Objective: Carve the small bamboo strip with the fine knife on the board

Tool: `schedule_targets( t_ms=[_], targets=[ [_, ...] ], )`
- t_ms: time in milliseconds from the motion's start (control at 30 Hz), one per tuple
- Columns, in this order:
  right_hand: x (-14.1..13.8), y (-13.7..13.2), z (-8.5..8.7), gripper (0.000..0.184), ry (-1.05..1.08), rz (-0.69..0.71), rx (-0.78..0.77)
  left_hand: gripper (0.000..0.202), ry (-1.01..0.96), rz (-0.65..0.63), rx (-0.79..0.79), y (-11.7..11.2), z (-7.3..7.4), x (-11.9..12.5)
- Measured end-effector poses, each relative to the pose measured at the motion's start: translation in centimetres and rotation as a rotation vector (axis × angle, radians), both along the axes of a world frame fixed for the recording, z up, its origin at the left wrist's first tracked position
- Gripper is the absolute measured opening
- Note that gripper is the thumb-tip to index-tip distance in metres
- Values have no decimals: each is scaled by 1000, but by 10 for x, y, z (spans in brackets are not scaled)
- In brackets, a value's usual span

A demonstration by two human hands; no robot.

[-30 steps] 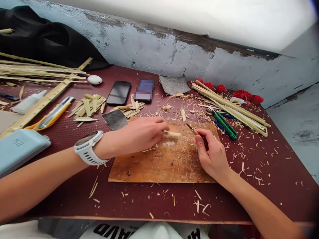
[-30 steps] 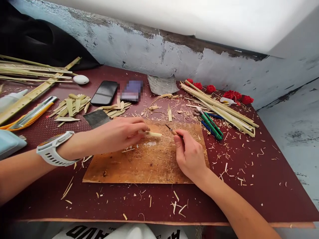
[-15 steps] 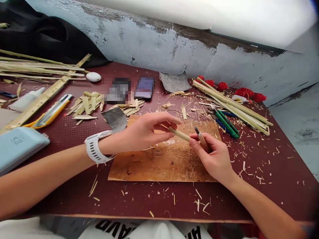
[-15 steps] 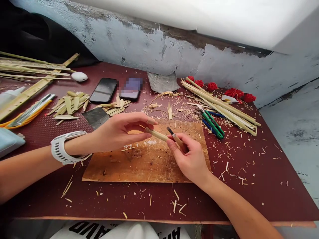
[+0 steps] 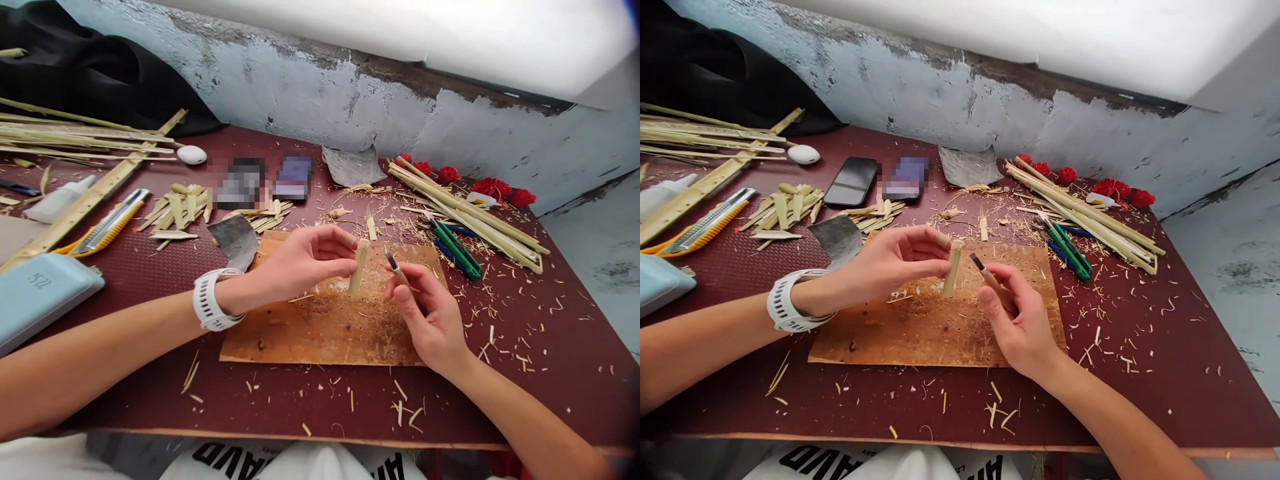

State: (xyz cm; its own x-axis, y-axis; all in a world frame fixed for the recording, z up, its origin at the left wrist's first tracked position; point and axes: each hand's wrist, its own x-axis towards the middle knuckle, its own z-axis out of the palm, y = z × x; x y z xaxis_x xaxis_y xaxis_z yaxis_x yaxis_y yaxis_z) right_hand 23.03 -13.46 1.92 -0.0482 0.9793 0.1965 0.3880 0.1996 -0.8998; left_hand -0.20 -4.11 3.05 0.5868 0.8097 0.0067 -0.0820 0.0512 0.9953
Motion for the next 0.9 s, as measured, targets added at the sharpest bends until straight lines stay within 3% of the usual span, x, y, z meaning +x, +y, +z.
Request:
schedule_targets(
  t_ms=[133, 267, 367, 567, 900],
  targets=[
    [10, 6, -1, 29, -200, -59, 123, 15, 194, -33, 311, 2, -8, -2],
    [14, 12, -1, 27, -472, -18, 261, 17, 375, -6, 680, 2, -19, -3],
    [15, 15, -3, 32, -647, -13, 321, 19, 502, 3, 846, 3, -20, -6],
    [20, 16, -12, 41, -844, 16, 332, 23, 628, -22, 971, 3, -20, -11],
    [18, 16, -12, 45, -866, 68, 293, 27, 648, -48, 955, -1, -24, -7]
  ],
)
